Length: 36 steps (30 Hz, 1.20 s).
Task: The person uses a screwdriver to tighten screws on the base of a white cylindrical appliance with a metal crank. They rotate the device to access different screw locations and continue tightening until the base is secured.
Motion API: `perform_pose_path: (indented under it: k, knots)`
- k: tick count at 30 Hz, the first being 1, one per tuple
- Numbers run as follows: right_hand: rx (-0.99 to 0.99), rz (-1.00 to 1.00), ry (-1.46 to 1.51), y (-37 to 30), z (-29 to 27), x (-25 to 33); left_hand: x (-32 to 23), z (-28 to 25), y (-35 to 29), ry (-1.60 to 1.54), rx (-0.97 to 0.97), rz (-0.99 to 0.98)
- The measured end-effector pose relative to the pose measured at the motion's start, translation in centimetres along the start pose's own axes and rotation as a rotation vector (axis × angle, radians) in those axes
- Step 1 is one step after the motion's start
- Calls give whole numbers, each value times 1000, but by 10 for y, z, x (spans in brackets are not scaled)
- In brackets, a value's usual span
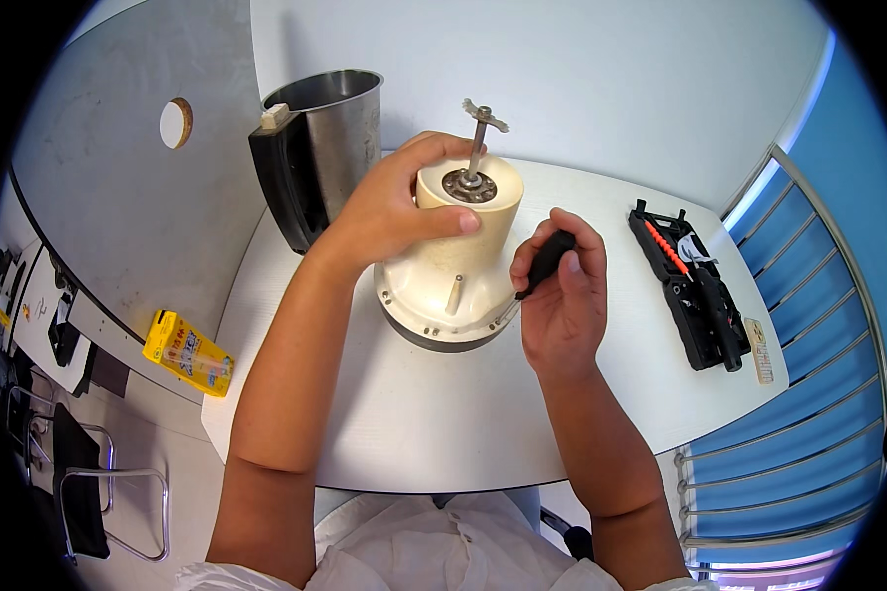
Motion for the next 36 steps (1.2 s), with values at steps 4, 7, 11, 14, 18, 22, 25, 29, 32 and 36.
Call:
perform_pose_path:
  k: [4, 7, 11, 14, 18, 22, 25, 29, 32, 36]
  knots:
    - [72, -85, -224, -4, 5, 3, -1, 1, 0, 19, 1, 14]
    - [85, -243, -379, -6, 9, 12, -3, 2, -2, 18, 9, -9]
    - [62, -321, -533, -6, 8, 18, -13, 0, -1, 38, -11, 81]
    - [22, -250, -503, -4, 4, 13, -19, -1, -3, 4, -40, 108]
    - [11, -220, -457, -5, 6, 11, -29, 3, -7, 102, -96, 121]
    - [-61, -178, -442, -9, 2, 8, -29, 7, -7, 200, -86, 78]
    - [-80, -175, -407, -10, 3, 9, -24, 3, -6, 211, -112, 57]
    - [-17, -98, -339, -6, 8, 5, -21, -1, -3, 190, -119, 35]
    - [20, 8, -226, -3, 10, -3, -18, 0, -2, 140, -93, 40]
    - [45, 161, -22, -2, 13, -14, -14, 0, -2, 111, -86, 21]
Point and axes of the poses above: each hand's wrist, its own y-axis towards the middle knuckle, its own z-axis out of the palm, x = y × z, the point moved 10 cm from there along y, towards the middle knuckle, and after that the axes turned 13 degrees about -x, right-handed, at the moved point
